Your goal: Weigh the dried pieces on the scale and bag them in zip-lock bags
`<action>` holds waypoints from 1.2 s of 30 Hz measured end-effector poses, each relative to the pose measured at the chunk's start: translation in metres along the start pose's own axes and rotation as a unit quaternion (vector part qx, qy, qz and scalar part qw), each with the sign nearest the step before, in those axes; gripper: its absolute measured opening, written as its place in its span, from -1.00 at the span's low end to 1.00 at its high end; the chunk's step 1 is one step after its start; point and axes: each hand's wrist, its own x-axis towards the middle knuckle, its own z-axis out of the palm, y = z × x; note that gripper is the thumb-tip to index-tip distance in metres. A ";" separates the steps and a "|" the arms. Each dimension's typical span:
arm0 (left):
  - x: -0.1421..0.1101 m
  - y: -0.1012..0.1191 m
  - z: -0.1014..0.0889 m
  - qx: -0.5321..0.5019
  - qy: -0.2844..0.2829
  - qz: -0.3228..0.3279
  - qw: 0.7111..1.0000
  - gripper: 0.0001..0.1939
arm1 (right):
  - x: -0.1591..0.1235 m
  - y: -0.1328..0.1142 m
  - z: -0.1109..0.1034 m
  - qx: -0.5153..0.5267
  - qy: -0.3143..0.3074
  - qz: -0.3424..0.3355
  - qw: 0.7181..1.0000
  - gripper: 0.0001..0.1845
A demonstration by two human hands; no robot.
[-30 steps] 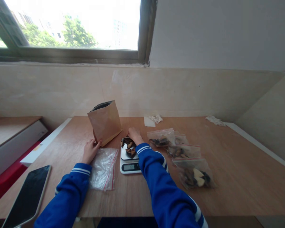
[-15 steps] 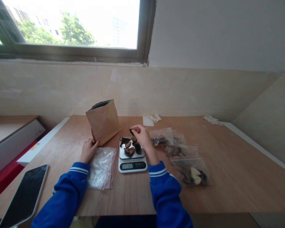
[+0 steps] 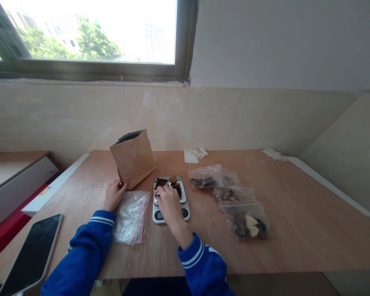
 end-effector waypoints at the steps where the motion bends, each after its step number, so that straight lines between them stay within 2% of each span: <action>1: 0.000 0.000 0.001 -0.001 0.000 -0.001 1.000 -0.59 | -0.001 -0.002 0.001 -0.033 0.006 -0.007 0.999 -0.81; 4: 0.000 0.000 0.001 -0.001 0.001 -0.001 1.000 -0.59 | -0.005 -0.005 -0.005 -0.061 0.046 -0.026 0.997 -0.78; 7: -0.001 0.002 0.001 0.001 0.004 -0.001 1.000 -0.59 | -0.013 -0.009 -0.022 -0.003 0.129 -0.042 0.991 -0.80; 11: -0.001 0.003 0.001 -0.004 0.007 -0.006 1.000 -0.61 | -0.028 -0.006 -0.044 0.087 0.253 -0.045 0.962 -0.78; 14: -0.001 0.002 0.002 -0.008 0.011 -0.006 1.000 -0.61 | -0.042 0.004 -0.049 0.124 0.297 -0.012 0.947 -0.80; 22: 0.002 -0.004 0.006 -0.025 0.013 0.019 0.999 -0.67 | -0.065 0.025 -0.037 0.173 0.270 0.072 0.944 -0.82; 27: 0.004 -0.005 0.005 -0.042 -0.002 0.038 0.998 -0.70 | -0.055 0.021 -0.044 0.192 0.251 0.079 0.946 -0.83; 31: 0.003 -0.005 0.004 -0.054 0.011 0.059 0.997 -0.73 | -0.027 0.005 -0.063 0.195 0.225 0.016 0.954 -0.78; 36: 0.001 -0.004 0.003 -0.074 0.013 0.063 0.995 -0.68 | 0.018 -0.017 -0.082 0.159 0.115 -0.115 0.974 -0.68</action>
